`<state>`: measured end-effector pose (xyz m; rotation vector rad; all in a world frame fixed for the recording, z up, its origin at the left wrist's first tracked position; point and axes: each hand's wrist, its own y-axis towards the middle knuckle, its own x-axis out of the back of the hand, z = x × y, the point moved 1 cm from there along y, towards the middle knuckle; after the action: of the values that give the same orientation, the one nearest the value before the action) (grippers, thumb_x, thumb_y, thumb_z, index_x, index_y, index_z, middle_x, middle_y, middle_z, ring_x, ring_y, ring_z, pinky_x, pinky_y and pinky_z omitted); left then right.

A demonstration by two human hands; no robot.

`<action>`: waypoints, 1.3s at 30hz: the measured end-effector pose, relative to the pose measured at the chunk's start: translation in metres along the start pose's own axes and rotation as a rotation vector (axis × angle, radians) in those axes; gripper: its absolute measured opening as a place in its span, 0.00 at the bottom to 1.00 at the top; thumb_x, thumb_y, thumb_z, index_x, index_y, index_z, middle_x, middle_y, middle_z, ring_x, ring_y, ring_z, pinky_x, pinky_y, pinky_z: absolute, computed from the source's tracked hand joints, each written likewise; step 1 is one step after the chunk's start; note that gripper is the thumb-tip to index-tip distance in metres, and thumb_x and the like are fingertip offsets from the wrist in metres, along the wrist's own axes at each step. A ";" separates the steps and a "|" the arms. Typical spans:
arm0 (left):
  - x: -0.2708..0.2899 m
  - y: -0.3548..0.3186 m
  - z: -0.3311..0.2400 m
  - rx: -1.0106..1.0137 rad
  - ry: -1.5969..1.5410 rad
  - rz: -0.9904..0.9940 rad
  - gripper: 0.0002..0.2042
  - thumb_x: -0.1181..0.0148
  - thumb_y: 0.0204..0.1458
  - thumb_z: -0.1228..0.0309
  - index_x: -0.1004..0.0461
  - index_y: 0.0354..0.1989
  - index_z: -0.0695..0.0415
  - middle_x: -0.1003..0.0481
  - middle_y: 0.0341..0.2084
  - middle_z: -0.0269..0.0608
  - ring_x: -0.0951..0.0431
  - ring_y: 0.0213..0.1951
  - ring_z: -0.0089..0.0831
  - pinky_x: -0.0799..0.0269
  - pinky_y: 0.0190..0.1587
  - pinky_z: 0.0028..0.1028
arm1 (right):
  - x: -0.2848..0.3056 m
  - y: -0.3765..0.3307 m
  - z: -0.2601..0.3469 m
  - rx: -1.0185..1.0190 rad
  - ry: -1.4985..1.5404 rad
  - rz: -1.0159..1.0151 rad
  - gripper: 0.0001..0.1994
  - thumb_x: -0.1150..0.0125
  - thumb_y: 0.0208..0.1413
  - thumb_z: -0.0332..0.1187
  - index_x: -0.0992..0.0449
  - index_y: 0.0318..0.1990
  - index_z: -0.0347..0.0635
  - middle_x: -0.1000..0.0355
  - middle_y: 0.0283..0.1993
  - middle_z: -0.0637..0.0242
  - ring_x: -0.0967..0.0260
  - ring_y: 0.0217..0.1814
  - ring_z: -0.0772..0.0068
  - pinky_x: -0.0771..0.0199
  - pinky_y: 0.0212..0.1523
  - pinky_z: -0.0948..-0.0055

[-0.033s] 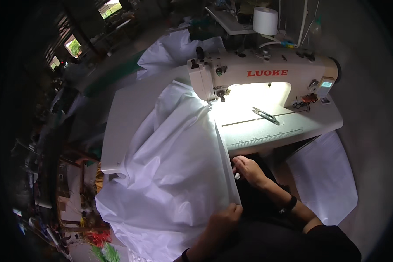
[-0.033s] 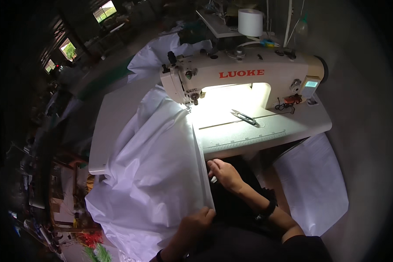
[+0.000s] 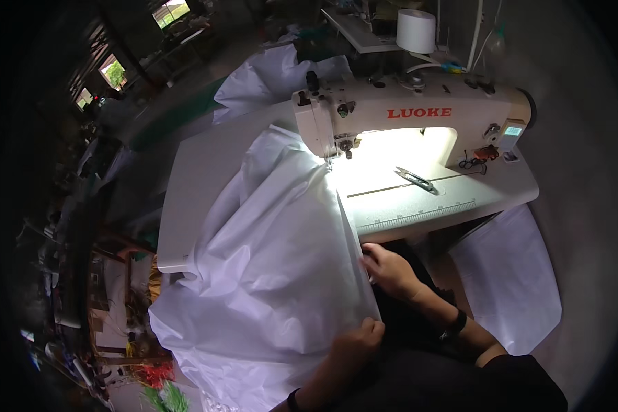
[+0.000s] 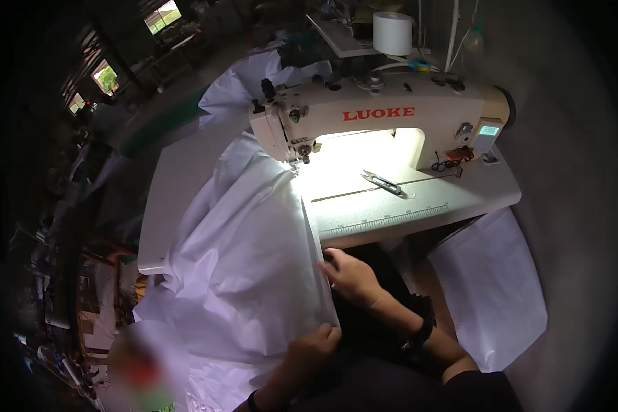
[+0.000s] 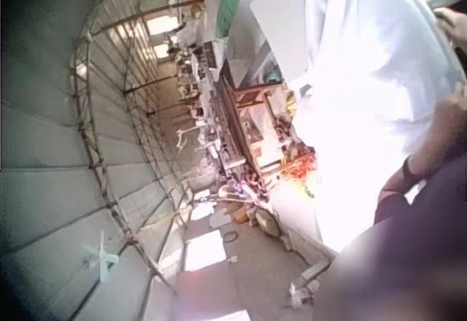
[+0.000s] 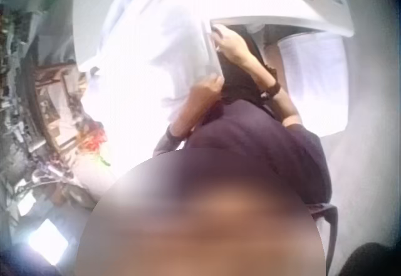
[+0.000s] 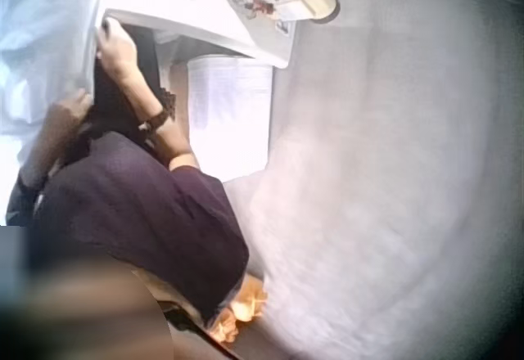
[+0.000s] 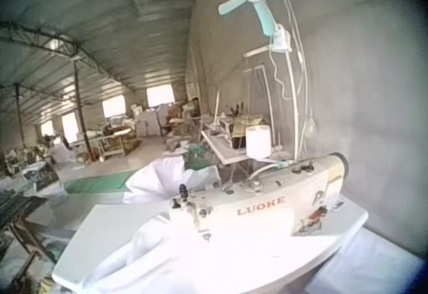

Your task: The recorder is using a sewing machine to sew a large white plastic or fabric bag.

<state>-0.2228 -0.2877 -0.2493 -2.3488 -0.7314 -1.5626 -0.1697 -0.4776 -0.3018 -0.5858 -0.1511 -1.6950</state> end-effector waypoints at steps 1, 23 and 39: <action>-0.004 0.002 -0.001 -0.013 0.057 0.044 0.05 0.46 0.49 0.75 0.29 0.34 0.55 0.30 0.25 0.38 0.22 0.22 0.35 0.27 0.22 0.31 | -0.006 -0.006 0.012 0.103 -0.269 -0.048 0.27 0.45 0.61 0.39 0.39 0.63 0.32 0.23 0.42 0.47 0.22 0.33 0.54 0.24 0.35 0.63; 0.039 0.069 0.042 0.126 0.343 -0.006 0.08 0.41 0.45 0.77 0.28 0.35 0.58 0.26 0.27 0.46 0.21 0.26 0.45 0.25 0.26 0.36 | -0.018 0.068 0.054 0.176 -0.698 -0.048 0.27 0.57 0.61 0.30 0.47 0.66 0.24 0.23 0.28 0.51 0.23 0.30 0.49 0.25 0.30 0.55; -0.002 -0.004 -0.010 0.165 -0.085 -0.271 0.06 0.40 0.49 0.75 0.25 0.36 0.57 0.24 0.30 0.40 0.21 0.30 0.37 0.25 0.30 0.32 | 0.019 -0.077 0.018 -0.013 0.691 0.314 0.37 0.47 0.65 0.47 0.55 0.71 0.34 0.27 0.48 0.59 0.27 0.44 0.73 0.24 0.44 0.74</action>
<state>-0.2338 -0.2892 -0.2469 -2.2807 -1.1933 -1.4421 -0.2395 -0.4702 -0.2604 -0.0043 0.4263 -1.4997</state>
